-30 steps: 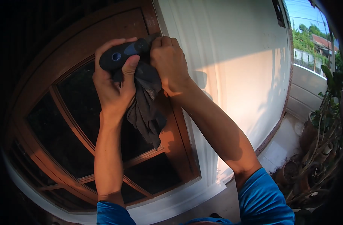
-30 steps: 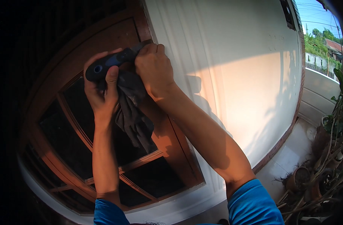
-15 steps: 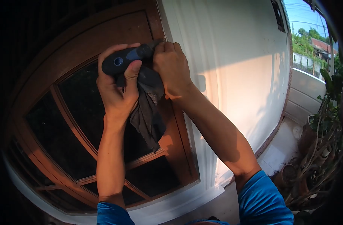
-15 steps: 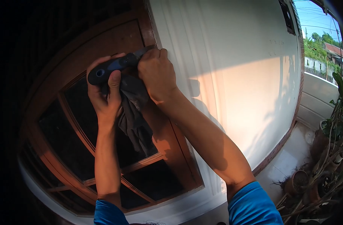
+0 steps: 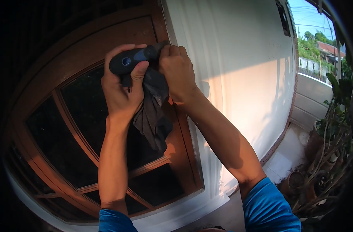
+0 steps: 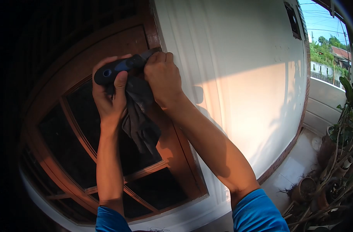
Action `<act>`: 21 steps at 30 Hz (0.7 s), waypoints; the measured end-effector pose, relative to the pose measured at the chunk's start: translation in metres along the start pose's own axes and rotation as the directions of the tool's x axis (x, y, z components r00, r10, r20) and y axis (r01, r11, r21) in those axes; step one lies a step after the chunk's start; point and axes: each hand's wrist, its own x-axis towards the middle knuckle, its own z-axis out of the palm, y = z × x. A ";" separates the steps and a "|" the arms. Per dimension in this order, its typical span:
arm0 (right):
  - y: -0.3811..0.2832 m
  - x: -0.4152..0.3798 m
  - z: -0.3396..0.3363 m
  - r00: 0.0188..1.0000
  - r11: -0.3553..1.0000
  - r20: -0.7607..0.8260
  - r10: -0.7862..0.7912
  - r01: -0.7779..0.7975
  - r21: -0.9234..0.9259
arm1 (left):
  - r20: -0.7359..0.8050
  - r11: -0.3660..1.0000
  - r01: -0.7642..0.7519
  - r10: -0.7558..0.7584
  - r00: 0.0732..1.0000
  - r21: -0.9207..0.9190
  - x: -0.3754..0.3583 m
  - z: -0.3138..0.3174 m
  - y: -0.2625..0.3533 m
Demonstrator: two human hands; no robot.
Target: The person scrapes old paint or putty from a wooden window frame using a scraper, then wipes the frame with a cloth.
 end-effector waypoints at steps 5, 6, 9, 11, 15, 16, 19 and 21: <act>0.002 -0.001 0.002 0.998 0.999 0.040 -0.043 0.044 -0.021 | -0.010 0.999 -0.013 0.013 1.000 0.050 -0.001 0.000 0.003; 0.002 0.003 0.001 0.999 0.999 0.037 -0.037 0.038 -0.016 | -0.019 0.999 0.004 -0.003 1.000 0.039 0.001 0.001 0.002; 0.001 0.006 -0.002 0.999 1.000 0.030 -0.013 0.013 -0.005 | 0.006 1.000 0.015 -0.015 1.000 0.019 0.008 0.000 0.001; 0.002 0.001 0.002 1.000 1.000 0.010 0.002 -0.002 0.002 | 0.023 0.998 -0.014 0.012 1.000 0.057 -0.001 -0.001 0.004; 0.003 -0.001 0.004 1.000 0.999 -0.014 -0.025 0.024 -0.021 | 0.013 0.994 -0.079 0.078 0.997 0.077 -0.009 0.000 0.002; 0.002 0.008 0.006 1.000 0.999 -0.007 -0.010 0.010 -0.035 | -0.003 0.995 -0.075 0.076 0.997 0.073 -0.003 0.000 -0.001; -0.001 0.024 0.004 1.000 0.999 -0.005 -0.004 0.004 -0.038 | -0.024 0.997 -0.051 0.053 0.998 0.061 0.014 -0.001 -0.006; 0.000 0.022 0.005 1.000 0.999 -0.014 -0.012 0.012 -0.041 | -0.017 0.998 -0.025 0.026 1.000 0.052 0.017 -0.001 -0.003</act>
